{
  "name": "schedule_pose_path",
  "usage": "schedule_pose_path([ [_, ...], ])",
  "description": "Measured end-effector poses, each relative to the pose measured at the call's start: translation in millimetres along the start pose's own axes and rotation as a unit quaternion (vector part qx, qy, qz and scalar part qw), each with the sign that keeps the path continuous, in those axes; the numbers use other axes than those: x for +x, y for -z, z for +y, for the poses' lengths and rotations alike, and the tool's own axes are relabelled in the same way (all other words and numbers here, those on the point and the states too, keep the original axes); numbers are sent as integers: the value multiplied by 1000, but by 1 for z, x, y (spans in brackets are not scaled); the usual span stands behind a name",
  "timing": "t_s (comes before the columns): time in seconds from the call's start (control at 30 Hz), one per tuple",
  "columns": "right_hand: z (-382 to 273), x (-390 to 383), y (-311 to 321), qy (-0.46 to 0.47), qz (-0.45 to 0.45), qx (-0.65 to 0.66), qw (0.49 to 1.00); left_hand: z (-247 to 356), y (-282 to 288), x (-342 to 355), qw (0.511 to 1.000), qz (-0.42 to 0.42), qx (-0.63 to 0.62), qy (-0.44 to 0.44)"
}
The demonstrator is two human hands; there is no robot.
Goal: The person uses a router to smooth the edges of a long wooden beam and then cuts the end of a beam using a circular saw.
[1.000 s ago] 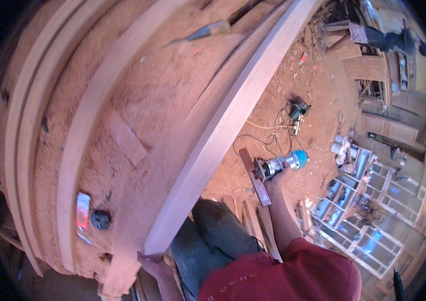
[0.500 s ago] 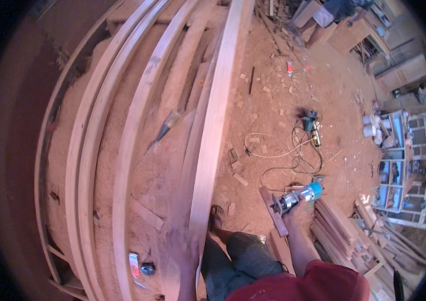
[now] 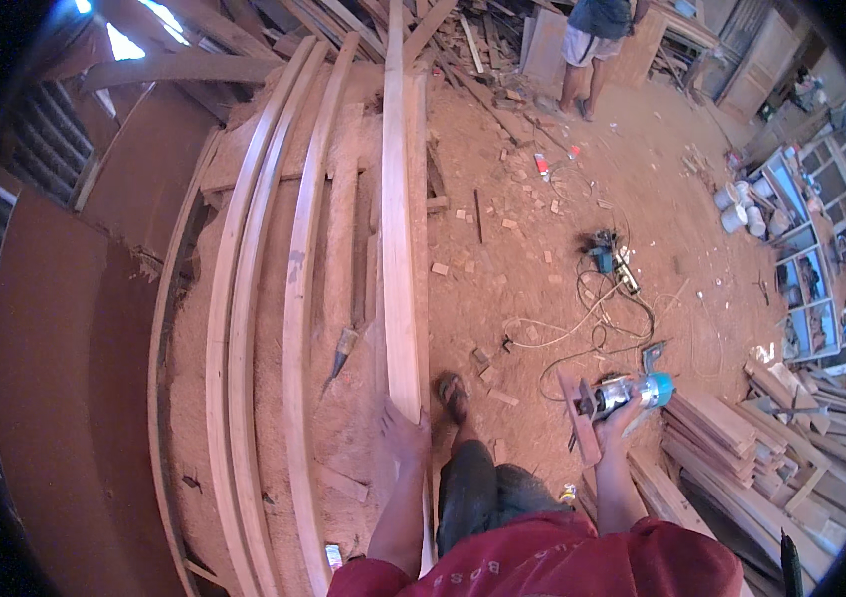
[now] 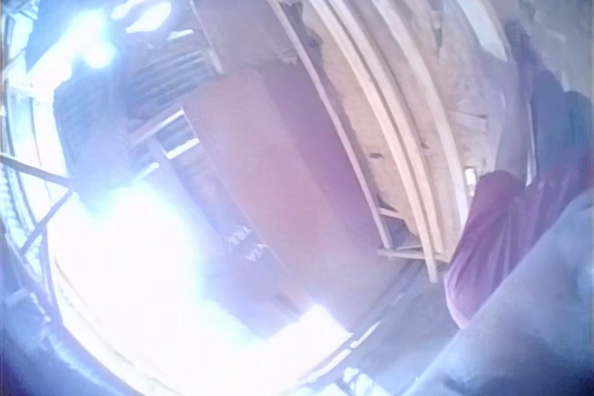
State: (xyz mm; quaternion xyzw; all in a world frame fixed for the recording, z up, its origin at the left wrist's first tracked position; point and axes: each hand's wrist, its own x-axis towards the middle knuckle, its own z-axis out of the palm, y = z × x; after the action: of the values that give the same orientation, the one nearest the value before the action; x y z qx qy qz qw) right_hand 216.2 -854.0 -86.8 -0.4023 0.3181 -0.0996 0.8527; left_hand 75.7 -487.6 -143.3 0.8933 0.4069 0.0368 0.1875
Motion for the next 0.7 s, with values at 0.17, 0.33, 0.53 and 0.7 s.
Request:
schedule_pose_path([
  [0.17,-29,48,-24,35,-5,-5,999,1,7,1,998,18,-41,-32],
  [0.33,-52,89,-84,54,-4,-21,998,-27,8,-29,996,-29,-81,-27],
  [0.53,-80,136,-174,53,8,-52,997,-84,85,-127,980,-156,-89,83],
  [0.7,-87,168,-237,36,-3,-36,999,-101,113,-153,956,-218,-77,182],
])
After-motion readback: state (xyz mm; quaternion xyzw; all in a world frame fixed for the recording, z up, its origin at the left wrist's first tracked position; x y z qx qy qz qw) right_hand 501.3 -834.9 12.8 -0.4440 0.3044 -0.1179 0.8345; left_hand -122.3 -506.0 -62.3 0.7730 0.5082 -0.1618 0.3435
